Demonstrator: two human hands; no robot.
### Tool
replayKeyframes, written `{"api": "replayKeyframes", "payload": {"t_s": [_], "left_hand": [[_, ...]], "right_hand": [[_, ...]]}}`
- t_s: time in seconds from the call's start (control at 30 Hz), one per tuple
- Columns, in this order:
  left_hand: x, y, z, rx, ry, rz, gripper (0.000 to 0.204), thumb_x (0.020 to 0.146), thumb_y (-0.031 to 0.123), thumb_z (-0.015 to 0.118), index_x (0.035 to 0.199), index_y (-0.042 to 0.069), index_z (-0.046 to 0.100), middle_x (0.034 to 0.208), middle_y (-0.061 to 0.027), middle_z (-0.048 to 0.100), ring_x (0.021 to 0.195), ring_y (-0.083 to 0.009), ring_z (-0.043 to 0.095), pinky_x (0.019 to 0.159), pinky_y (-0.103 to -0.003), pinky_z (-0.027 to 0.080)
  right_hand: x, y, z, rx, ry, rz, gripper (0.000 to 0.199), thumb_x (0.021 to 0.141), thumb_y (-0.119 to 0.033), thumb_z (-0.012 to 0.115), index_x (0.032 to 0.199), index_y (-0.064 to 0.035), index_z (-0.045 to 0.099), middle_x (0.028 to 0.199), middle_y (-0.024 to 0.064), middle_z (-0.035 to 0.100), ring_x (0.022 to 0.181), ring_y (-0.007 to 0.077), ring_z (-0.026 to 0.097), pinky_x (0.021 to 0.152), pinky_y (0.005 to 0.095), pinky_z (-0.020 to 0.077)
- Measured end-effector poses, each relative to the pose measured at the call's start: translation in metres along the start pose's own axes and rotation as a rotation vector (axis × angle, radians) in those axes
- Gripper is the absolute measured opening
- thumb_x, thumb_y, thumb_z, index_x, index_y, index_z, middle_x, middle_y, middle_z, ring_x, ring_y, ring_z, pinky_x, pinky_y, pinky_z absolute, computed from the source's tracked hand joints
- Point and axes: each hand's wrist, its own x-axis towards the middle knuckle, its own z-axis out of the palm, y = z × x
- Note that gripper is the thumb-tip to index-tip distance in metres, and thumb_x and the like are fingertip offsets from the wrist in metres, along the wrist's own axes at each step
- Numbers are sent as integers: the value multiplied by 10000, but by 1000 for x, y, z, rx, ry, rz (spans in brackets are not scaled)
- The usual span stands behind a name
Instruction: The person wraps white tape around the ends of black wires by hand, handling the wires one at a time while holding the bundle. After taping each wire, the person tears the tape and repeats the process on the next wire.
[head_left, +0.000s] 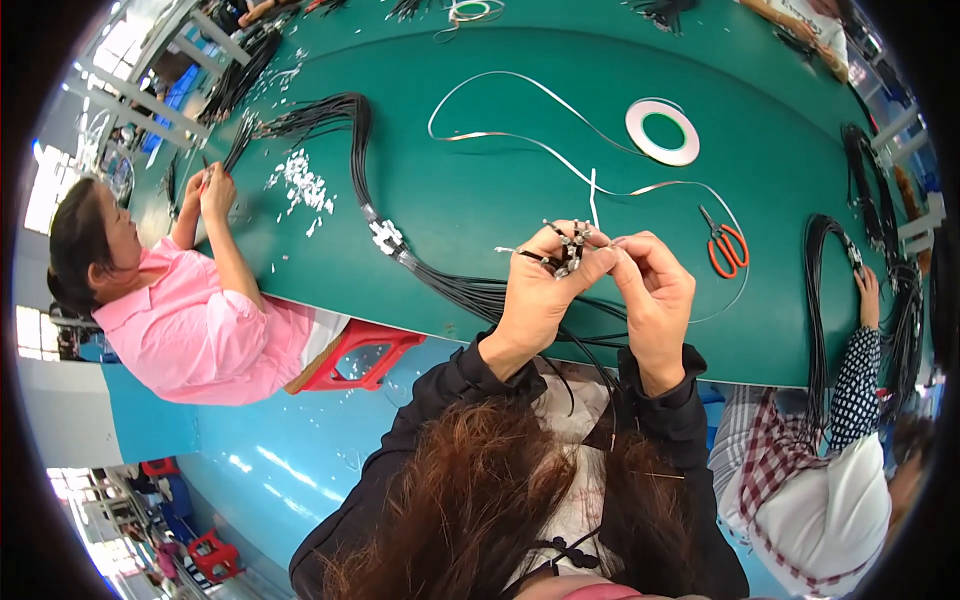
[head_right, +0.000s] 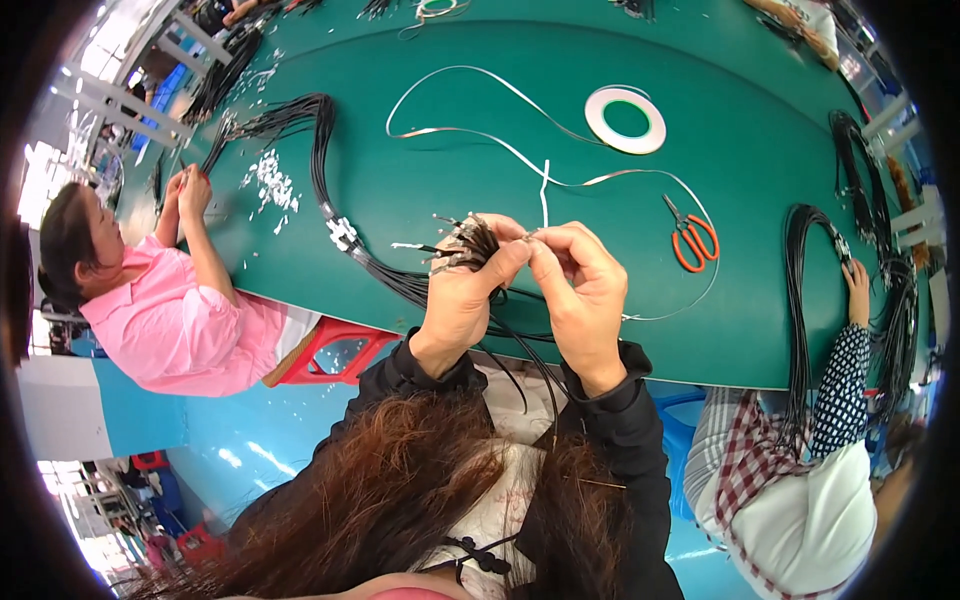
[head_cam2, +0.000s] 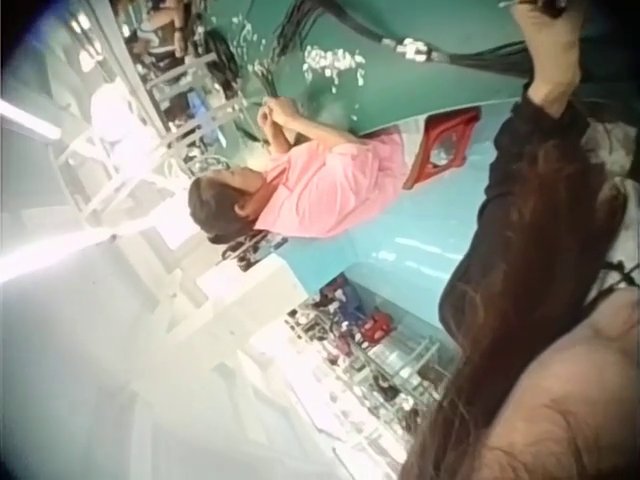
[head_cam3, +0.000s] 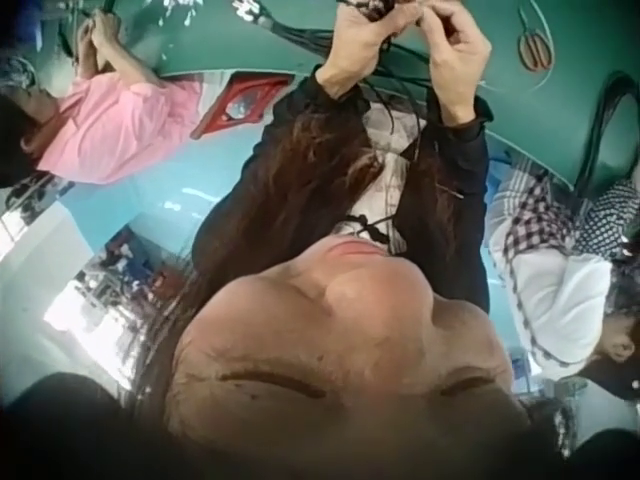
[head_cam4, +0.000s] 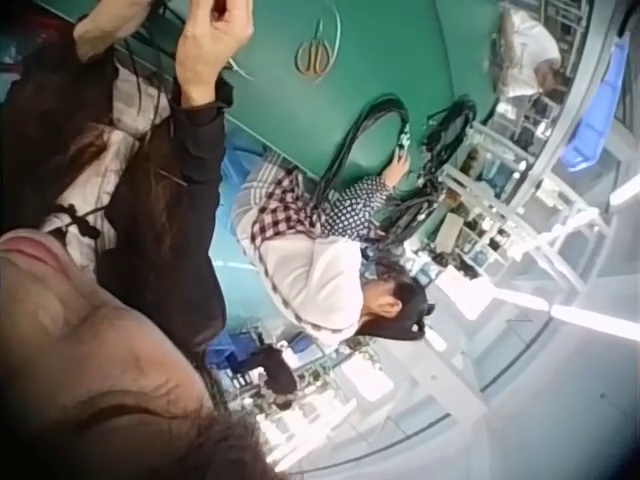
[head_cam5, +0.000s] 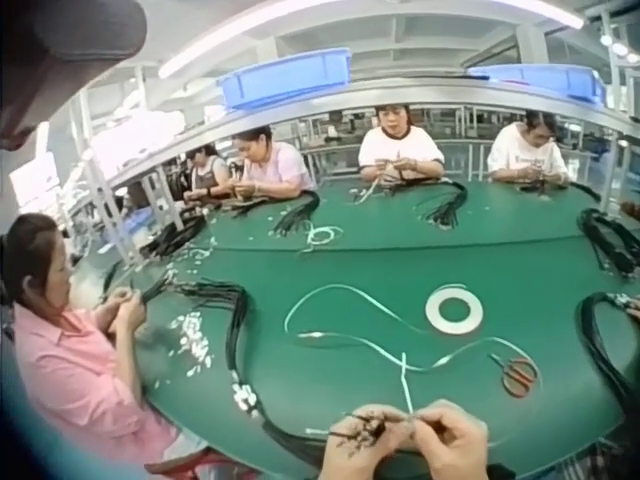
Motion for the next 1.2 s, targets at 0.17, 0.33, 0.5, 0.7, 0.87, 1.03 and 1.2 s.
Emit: {"api": "replayKeyframes", "payload": {"t_s": [0.17,0.33,0.5,0.7,0.87,1.03,1.2], "left_hand": [[-1,7,-6,-42,-4,-46,82,844,91,611,881,19,599,700,23,521,617,-53,435,564,-203,341],[4,2,-12,-50,-50,-56,129,866,122,594,944,21,581,677,22,520,594,-47,435,540,-198,337],[-2,5,-1,107,-56,70,175,876,99,581,1022,15,535,694,10,532,579,-54,457,514,-193,348],[-5,-6,0,191,29,249,197,846,12,601,1021,9,513,712,-12,546,573,-56,489,492,-193,378],[-2,-6,-6,166,20,179,126,837,12,619,940,-1,548,715,-14,554,586,-57,499,505,-189,393],[-3,-5,-3,146,50,141,88,836,22,625,894,-8,566,722,-13,558,598,-61,502,520,-187,394],[-4,-6,0,161,43,144,90,842,29,618,905,-13,571,732,-12,560,623,-59,501,545,-190,398]], "right_hand": [[-6,-2,9,-19,5,-8,56,838,-1,594,867,47,595,797,28,552,685,59,505,593,180,408],[-3,-2,10,-19,-3,-13,54,837,8,591,870,51,592,807,34,554,681,66,510,602,184,414],[2,-8,8,157,-34,115,55,855,6,565,884,50,582,832,40,551,735,76,518,653,194,420],[7,-7,4,135,-55,136,67,865,-3,549,887,53,580,841,42,554,759,80,523,679,193,422],[6,-7,3,115,-48,116,61,855,5,560,885,52,586,849,41,559,750,80,527,669,192,424],[3,-5,1,45,-35,76,60,852,14,562,892,51,587,855,44,562,750,80,529,666,193,426],[0,-3,-1,70,-21,51,81,843,21,571,920,38,588,836,42,550,746,77,528,663,192,424]]}}
